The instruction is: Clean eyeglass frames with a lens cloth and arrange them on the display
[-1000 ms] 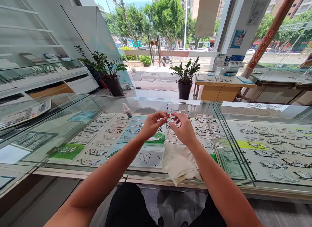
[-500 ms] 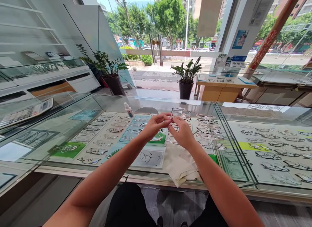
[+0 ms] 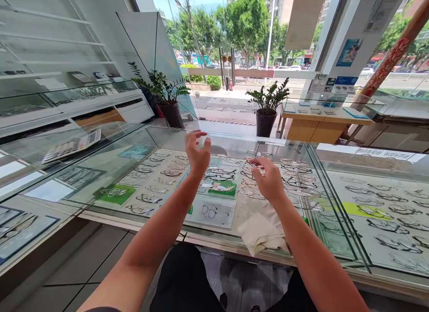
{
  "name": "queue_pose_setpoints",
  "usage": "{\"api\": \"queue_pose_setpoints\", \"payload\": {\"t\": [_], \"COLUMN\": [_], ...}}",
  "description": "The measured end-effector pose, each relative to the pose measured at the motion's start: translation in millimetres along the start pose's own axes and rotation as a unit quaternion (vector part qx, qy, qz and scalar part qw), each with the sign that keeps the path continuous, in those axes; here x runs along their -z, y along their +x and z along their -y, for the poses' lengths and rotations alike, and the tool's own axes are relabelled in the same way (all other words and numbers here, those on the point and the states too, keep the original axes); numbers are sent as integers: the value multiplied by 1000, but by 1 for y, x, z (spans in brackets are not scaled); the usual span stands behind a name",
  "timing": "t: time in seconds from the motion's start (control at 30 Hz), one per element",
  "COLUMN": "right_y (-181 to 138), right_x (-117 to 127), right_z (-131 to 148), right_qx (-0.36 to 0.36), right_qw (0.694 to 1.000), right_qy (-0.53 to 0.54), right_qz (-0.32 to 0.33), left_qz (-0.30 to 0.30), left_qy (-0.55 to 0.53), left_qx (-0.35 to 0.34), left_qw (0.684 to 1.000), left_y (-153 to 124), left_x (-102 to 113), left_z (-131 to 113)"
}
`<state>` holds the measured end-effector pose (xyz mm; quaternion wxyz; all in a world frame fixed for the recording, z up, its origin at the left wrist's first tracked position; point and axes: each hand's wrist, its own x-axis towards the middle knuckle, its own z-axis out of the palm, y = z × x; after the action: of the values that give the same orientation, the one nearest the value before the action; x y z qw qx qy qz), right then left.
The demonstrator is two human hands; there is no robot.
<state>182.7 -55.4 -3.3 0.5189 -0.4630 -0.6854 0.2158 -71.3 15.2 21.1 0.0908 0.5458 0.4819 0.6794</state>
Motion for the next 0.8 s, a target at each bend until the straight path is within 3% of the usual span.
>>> {"api": "queue_pose_setpoints", "payload": {"t": [0.07,0.13,0.27,0.43,0.6,0.8], "right_y": [2,5,10,13,13,10], "right_x": [5,11,19,24,25,23], "right_z": [0,1,0,0,3,5], "right_qx": [-8,-15,-23,-16,-3,-1], "right_qw": [1000,999,996,995,995,994], "right_qy": [4,13,36,51,52,88], "right_qz": [-20,-39,-73,-87,-90,-69], "left_qz": [-94,-120,-87,-55,-39,37], "left_qy": [63,102,122,101,39,-113], "left_qx": [10,80,241,315,307,255], "left_qw": [994,984,959,942,950,960], "left_y": [13,22,34,38,38,31], "left_x": [9,17,24,28,26,6], "left_z": [16,35,75,104,97,52]}}
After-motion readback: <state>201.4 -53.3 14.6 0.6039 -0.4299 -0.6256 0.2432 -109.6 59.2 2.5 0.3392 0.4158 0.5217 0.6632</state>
